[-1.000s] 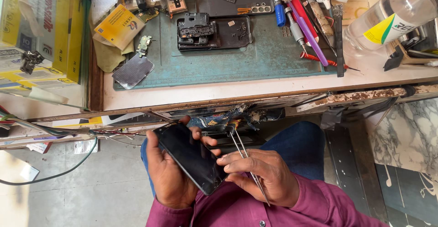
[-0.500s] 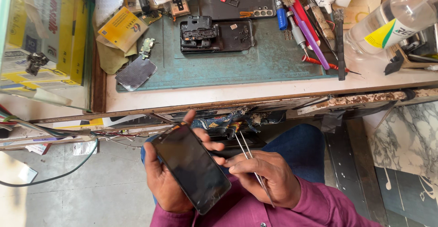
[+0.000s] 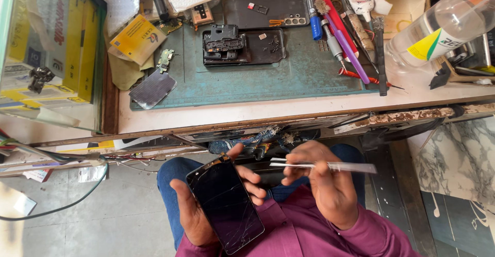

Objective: The person disassembles a smartphone, removes the battery, and uses tweezers and a small brush to clean the internal components and frame. They wipe the screen and edges with a cloth and handle the motherboard and casing parts.

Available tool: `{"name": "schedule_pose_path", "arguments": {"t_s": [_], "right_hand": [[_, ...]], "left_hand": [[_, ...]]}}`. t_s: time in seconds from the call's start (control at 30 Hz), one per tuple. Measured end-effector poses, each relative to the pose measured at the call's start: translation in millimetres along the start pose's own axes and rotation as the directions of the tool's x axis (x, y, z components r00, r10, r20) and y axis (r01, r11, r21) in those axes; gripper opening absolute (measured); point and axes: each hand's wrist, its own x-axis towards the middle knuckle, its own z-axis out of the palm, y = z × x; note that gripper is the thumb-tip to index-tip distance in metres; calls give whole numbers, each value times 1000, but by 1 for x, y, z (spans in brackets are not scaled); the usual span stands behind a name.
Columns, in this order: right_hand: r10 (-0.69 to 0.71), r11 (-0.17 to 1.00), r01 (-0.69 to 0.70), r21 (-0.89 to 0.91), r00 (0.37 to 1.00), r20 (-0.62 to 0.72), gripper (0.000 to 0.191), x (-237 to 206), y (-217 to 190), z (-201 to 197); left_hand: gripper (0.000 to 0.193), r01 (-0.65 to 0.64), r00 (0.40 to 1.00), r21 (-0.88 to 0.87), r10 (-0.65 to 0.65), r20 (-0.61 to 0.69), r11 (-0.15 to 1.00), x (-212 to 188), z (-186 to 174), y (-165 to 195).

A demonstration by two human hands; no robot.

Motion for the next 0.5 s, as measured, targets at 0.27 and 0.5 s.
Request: {"name": "schedule_pose_path", "arguments": {"t_s": [0.27, 0.5], "right_hand": [[232, 901, -262, 345, 964, 128, 17, 17, -6, 28], [269, 917, -289, 275, 957, 106, 18, 20, -7, 44]], "left_hand": [[114, 133, 991, -152, -127, 50, 979, -7, -10, -6], [114, 235, 972, -195, -232, 38, 952, -9, -21, -6]]}}
